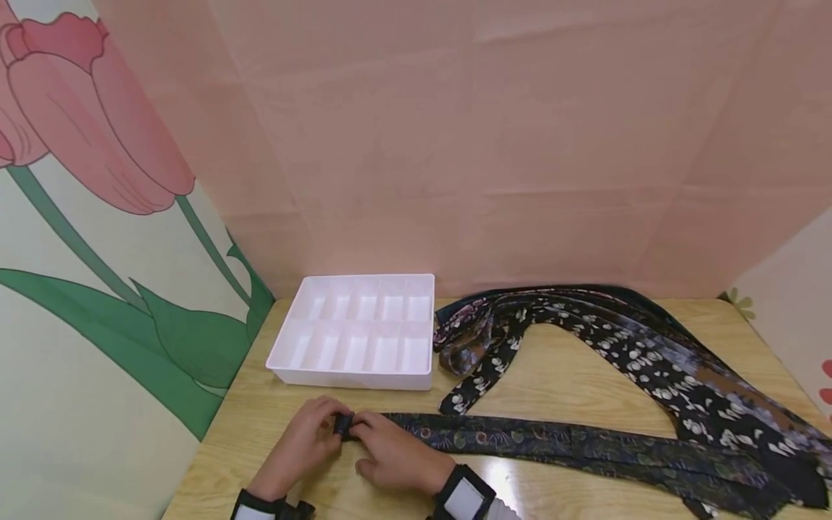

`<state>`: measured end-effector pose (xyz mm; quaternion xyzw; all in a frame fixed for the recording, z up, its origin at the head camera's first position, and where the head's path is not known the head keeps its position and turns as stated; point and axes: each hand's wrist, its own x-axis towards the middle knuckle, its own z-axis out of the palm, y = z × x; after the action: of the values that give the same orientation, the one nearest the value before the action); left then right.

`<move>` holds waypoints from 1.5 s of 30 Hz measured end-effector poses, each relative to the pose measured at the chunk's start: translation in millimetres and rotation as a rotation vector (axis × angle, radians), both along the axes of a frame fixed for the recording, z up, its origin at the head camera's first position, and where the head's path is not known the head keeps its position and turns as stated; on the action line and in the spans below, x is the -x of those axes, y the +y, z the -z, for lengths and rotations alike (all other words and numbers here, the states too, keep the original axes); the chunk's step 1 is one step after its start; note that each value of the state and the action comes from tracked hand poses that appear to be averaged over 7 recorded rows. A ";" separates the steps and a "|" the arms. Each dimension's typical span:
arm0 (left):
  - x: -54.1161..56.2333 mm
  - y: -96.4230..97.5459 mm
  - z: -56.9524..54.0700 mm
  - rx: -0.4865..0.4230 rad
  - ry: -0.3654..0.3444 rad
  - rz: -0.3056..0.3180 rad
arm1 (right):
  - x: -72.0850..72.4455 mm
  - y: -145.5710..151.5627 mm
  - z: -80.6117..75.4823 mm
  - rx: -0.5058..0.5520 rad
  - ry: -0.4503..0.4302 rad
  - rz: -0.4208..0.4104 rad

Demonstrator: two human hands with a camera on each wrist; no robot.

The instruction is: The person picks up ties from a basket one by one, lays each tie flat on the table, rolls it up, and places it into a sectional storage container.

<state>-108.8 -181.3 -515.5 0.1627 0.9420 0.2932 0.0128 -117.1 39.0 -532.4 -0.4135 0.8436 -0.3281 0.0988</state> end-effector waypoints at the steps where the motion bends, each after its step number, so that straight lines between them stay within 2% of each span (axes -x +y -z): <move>1: -0.3 0.5 1.1 0.019 0.011 0.001 | -0.2 -1.2 -0.4 0.021 0.003 0.024; 4: -0.4 1.7 3.9 0.047 0.039 0.014 | -1.3 -5.9 -1.4 0.071 0.023 0.121; 8: 0.1 2.6 4.2 0.057 0.066 0.039 | -3.0 -12.3 -2.3 0.050 0.064 0.226; 13: 1.5 4.3 1.4 0.023 0.023 0.044 | -3.0 -16.2 -1.7 -0.017 0.113 0.296; 16: 1.1 5.2 0.7 0.005 -0.002 0.056 | -2.7 -15.0 -1.2 -0.061 0.139 0.317; 20: -1.8 6.2 0.2 0.033 -0.001 0.080 | -3.0 -10.6 -0.5 -0.112 0.165 0.317; 26: -3.4 9.5 -3.9 0.082 0.012 0.084 | -1.9 -4.4 -3.0 -0.081 0.136 0.286; 32: -2.3 17.1 -3.4 -0.043 -0.085 0.052 | -0.2 -0.5 -1.4 -0.117 0.158 0.330; 34: -2.6 18.5 -2.1 -0.070 -0.098 0.042 | 0.0 0.6 -1.3 -0.120 0.150 0.333; 40: -3.6 21.3 -3.1 -0.011 -0.040 0.061 | -0.3 2.4 -3.7 -0.112 0.104 0.336; 45: -4.0 24.4 -0.6 -0.043 -0.030 0.101 | -1.5 6.8 -3.0 -0.074 0.144 0.370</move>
<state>-104.9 -156.9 -514.9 0.2058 0.9257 0.3150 0.0383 -115.5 45.8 -529.3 -0.2701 0.9215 -0.2790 -0.0083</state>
